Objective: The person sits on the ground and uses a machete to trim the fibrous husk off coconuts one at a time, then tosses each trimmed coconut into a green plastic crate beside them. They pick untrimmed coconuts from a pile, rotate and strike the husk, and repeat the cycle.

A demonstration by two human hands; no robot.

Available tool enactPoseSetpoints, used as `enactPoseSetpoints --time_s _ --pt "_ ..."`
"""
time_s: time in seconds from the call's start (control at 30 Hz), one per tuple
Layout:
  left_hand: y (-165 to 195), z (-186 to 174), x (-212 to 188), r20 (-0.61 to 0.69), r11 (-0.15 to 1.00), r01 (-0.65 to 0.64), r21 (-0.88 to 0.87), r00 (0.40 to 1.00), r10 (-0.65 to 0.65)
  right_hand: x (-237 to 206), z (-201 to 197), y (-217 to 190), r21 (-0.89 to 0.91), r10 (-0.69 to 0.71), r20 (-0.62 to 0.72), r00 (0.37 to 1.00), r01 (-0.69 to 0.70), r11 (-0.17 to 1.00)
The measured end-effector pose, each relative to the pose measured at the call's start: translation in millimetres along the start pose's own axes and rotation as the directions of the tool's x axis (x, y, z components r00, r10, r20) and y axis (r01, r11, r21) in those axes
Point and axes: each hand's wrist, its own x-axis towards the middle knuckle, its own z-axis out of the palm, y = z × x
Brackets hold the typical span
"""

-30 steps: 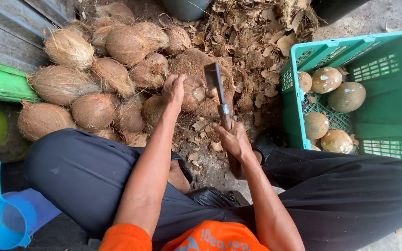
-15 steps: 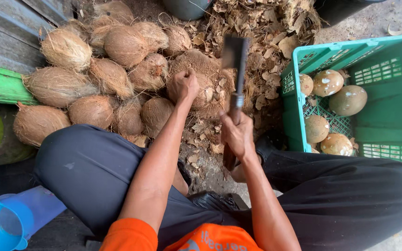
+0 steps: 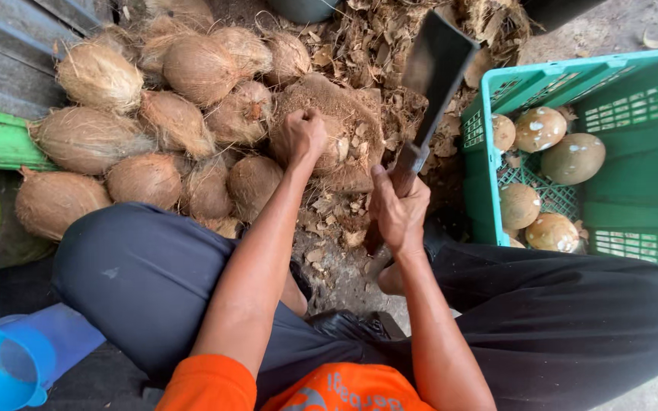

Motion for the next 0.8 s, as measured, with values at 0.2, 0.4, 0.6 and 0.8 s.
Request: enactPoseSetpoints --time_s 0.2,0.4,0.6,0.8 --pt "-6.4 17.5 8.5 -0.15 0.914 -0.221 -0.339 0.972 0.179 1.6 0.9 9.3 -0.471 0.354 0.06 0.933 -0.287 0.835" --pt "-12.9 18.1 14.7 -0.168 0.889 -0.324 -0.324 0.944 0.283 4.5 1.8 10.6 -0.235 -0.055 0.019 0.998 0.058 0.97" --pt "-11.4 18.3 4.4 -0.139 0.898 -0.246 -0.364 0.968 0.209 8.2 5.8 12.6 -0.655 0.219 0.017 0.976 -0.155 0.739" --pt "-15.5 20.5 7.8 -0.125 0.901 -0.272 -0.337 0.962 0.244 13.0 -3.7 32.4 -0.548 0.114 -0.042 0.993 -0.118 0.828"
